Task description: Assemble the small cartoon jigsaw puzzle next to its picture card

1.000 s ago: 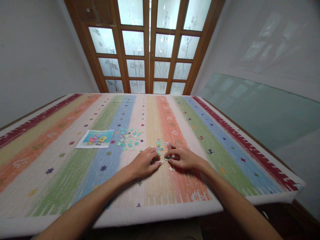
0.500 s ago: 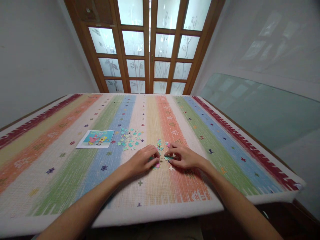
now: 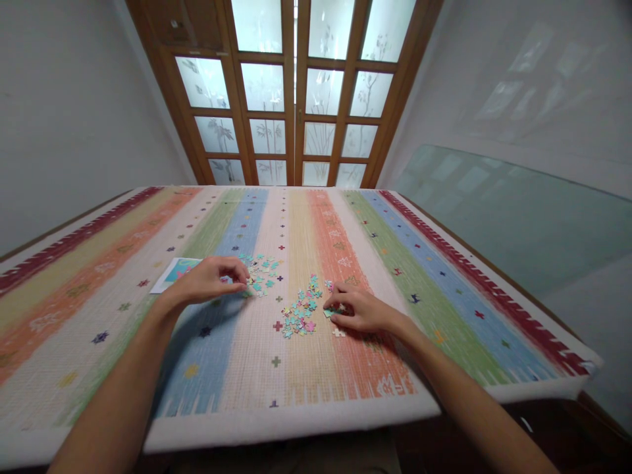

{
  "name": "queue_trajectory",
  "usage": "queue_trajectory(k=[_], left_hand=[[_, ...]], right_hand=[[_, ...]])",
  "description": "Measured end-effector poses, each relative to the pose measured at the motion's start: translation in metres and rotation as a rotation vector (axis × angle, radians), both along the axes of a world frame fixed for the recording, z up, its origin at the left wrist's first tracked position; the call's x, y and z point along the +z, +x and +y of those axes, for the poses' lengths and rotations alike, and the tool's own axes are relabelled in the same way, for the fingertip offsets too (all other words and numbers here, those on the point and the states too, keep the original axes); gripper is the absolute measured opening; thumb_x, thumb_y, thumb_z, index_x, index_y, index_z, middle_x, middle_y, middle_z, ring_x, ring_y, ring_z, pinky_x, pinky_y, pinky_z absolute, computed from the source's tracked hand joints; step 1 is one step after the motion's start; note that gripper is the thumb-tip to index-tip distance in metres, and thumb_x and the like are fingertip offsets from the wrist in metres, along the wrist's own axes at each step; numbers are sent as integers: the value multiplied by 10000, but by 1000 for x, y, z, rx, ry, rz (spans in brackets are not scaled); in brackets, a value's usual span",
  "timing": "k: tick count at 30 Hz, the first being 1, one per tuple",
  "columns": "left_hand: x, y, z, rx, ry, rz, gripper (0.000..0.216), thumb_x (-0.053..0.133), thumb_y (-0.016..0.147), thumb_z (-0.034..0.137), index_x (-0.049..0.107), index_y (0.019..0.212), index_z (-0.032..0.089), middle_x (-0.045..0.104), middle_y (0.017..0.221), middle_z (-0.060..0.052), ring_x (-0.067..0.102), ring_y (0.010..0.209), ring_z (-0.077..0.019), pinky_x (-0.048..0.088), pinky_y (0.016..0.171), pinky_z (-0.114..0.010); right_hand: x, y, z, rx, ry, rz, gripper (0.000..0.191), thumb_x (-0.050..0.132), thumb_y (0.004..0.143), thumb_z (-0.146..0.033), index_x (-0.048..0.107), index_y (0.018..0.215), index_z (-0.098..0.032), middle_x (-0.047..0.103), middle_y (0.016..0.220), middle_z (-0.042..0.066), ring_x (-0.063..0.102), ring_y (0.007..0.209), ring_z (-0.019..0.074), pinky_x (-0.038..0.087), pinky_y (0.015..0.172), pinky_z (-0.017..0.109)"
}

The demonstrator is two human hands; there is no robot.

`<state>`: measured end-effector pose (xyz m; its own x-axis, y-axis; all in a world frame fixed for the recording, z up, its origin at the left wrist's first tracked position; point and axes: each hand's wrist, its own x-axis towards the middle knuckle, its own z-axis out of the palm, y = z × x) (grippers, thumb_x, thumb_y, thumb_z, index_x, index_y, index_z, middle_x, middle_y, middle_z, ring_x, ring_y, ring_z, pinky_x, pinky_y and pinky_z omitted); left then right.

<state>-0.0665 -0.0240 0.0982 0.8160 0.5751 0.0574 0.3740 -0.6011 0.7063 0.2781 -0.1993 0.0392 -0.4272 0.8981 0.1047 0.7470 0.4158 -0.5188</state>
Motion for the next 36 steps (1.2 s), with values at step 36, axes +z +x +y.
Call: queue_trajectory(k=[36], left_hand=[[-29, 87, -92, -221, -21, -109, 273, 669, 917, 461, 700, 918, 190, 646, 696, -7, 549, 606, -139, 423, 613, -276]], right_hand=[[2, -18, -4, -60, -220, 473, 219, 745, 874, -414, 697, 856, -201, 658, 774, 11, 521, 669, 135, 417, 622, 291]])
